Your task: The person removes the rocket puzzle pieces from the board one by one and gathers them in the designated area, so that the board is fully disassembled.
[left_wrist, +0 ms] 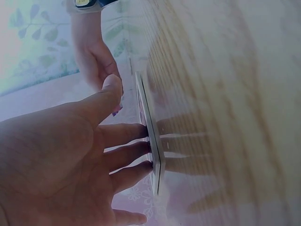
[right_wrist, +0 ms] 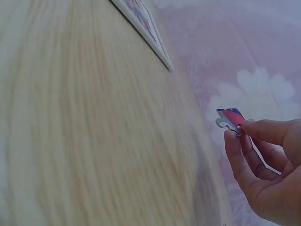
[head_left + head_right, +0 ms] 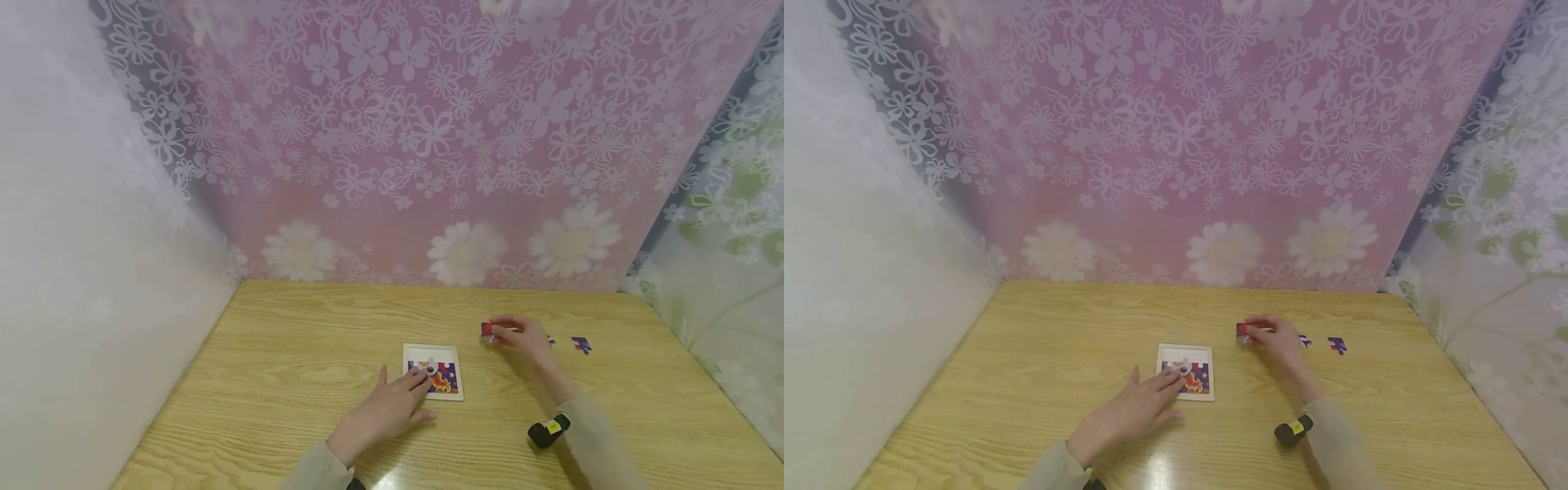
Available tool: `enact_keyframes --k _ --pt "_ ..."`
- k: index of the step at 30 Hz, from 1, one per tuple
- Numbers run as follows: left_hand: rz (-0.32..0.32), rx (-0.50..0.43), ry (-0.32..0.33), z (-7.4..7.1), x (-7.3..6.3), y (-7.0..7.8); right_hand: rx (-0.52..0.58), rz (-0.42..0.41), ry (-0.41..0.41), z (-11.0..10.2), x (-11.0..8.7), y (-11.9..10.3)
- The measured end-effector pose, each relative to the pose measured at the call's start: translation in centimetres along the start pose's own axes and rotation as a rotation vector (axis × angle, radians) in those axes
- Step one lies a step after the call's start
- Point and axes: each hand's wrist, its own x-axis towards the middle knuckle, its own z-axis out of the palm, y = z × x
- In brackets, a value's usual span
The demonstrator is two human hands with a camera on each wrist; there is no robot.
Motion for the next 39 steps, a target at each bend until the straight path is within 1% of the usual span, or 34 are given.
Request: enact_keyframes --k 4,8,10,13,17,20,29,34,39 --pt "-0.001 0.003 0.001 0.0 0.0 0.0 -0.006 0.011 0.002 -1.6 -0.1 0.2" --pt "0.001 0.002 -0.001 0.0 0.0 0.1 -0.026 0.023 0.002 -2.6 -0.2 0.2" --pt "0.001 0.002 -0.001 0.0 0.0 0.1 -0.058 0.017 0.003 -3.0 -0.1 0.4" --pt "0.0 0.0 -0.003 0.0 0.0 0.0 -0.136 0.003 0.006 -3.3 0.1 0.8" --pt "0.0 -0.005 -0.01 0.0 0.1 0.0 -0.235 0.002 -0.003 -3.3 0.2 1.1" --pt "0.001 -0.005 -0.01 0.0 0.1 -0.1 -0.281 0.011 -0.016 -3.2 0.4 1.2" --pt "0.0 -0.001 -0.006 0.0 0.1 -0.1 -0.484 0.022 0.008 -2.7 0.8 1.1" --pt "-0.004 -0.001 -0.004 0.0 0.1 -0.1 -0.537 0.037 -0.002 -2.7 0.8 0.7" --pt "-0.006 -0.006 0.001 0.0 0.1 0.0 -0.55 0.055 -0.013 -2.7 0.7 0.5"
